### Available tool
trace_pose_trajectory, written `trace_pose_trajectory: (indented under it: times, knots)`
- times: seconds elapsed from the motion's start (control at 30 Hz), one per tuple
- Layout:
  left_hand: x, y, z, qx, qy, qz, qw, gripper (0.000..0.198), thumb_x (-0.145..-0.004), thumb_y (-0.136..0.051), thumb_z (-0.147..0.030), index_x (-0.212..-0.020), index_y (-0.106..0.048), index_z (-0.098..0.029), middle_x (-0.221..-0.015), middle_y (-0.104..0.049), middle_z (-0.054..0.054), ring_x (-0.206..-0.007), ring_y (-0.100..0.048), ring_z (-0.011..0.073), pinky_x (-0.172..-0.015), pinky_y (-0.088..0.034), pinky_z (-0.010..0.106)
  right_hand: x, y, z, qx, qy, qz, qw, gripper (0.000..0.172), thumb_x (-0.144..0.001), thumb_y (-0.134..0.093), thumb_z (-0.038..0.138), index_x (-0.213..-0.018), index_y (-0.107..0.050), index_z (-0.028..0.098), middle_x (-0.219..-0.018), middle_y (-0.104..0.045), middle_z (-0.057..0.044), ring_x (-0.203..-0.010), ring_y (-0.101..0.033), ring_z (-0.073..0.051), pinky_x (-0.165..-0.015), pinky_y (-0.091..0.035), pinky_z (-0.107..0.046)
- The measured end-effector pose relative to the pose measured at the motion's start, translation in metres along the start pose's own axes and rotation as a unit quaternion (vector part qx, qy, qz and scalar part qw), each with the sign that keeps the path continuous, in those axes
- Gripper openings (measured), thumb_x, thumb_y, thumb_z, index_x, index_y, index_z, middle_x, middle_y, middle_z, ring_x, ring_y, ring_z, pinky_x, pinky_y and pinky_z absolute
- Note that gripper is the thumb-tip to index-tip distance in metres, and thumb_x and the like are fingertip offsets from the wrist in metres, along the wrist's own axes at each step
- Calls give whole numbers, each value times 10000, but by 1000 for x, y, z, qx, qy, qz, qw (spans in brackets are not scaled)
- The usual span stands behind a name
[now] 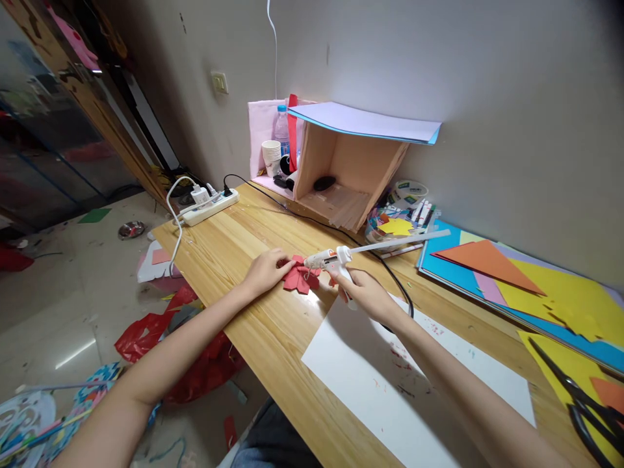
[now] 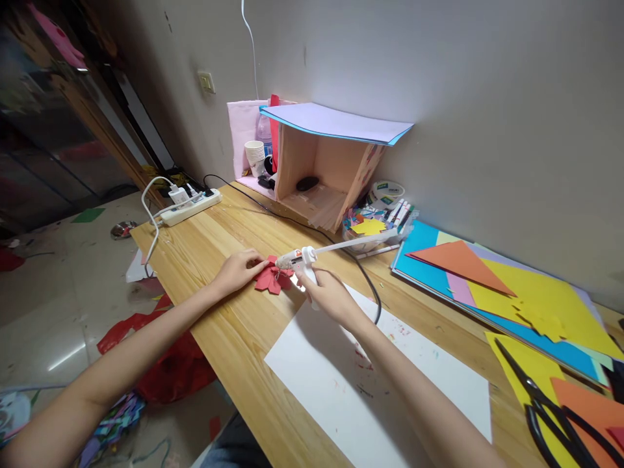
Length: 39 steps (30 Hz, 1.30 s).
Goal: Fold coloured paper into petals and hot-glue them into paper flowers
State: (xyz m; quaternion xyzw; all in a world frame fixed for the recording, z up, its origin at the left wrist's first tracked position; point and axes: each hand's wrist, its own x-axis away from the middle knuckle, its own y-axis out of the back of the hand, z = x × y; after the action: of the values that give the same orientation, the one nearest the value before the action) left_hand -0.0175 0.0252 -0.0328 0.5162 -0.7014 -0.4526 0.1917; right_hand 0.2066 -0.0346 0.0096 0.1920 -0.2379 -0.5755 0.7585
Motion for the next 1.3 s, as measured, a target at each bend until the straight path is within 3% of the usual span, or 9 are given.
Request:
trace_pose_trajectory:
  times: [0.23, 0.53, 1.0, 1.3]
  knots:
    - [-4, -5, 8, 66, 17, -2, 998, 335, -808, -448, -428, -756, -662, -175, -729, -608, 34, -659, -531, 138, -617, -391, 248, -11, 2, 11, 68, -18, 29, 997, 552, -813, -280, 605, -539, -479, 169, -545, -551, -18, -524, -510, -138, -543, -339, -248]
    - [-3, -5, 7, 67, 15, -10, 998, 326, -808, -451, -419, -755, -666, -180, -737, -609, 32, -666, -534, 137, -616, -393, 245, -15, 3, 18, 112, -27, 29, 993, 566, -810, -263, 615, -518, -468, 176, -546, -554, -22, -538, -510, -147, -543, -318, -251]
    - [-1, 0, 3, 85, 12, 10, 996, 321, -783, -491, -446, -772, -657, -171, -756, -603, 34, -677, -540, 135, -618, -410, 246, -13, 10, 22, 75, -35, 44, 996, 522, -792, -346, 582, -493, -479, 176, -508, -551, -20, -476, -485, -130, -483, -309, -245]
    - [-10, -2, 7, 65, 55, 31, 996, 334, -696, -570, -485, -745, -659, -167, -737, -628, 36, -657, -551, 146, -557, -392, 241, -13, 15, 15, 0, -49, 72, 996, 479, -783, -386, 573, -699, -598, 151, -505, -526, -2, -475, -471, -114, -466, -326, -228]
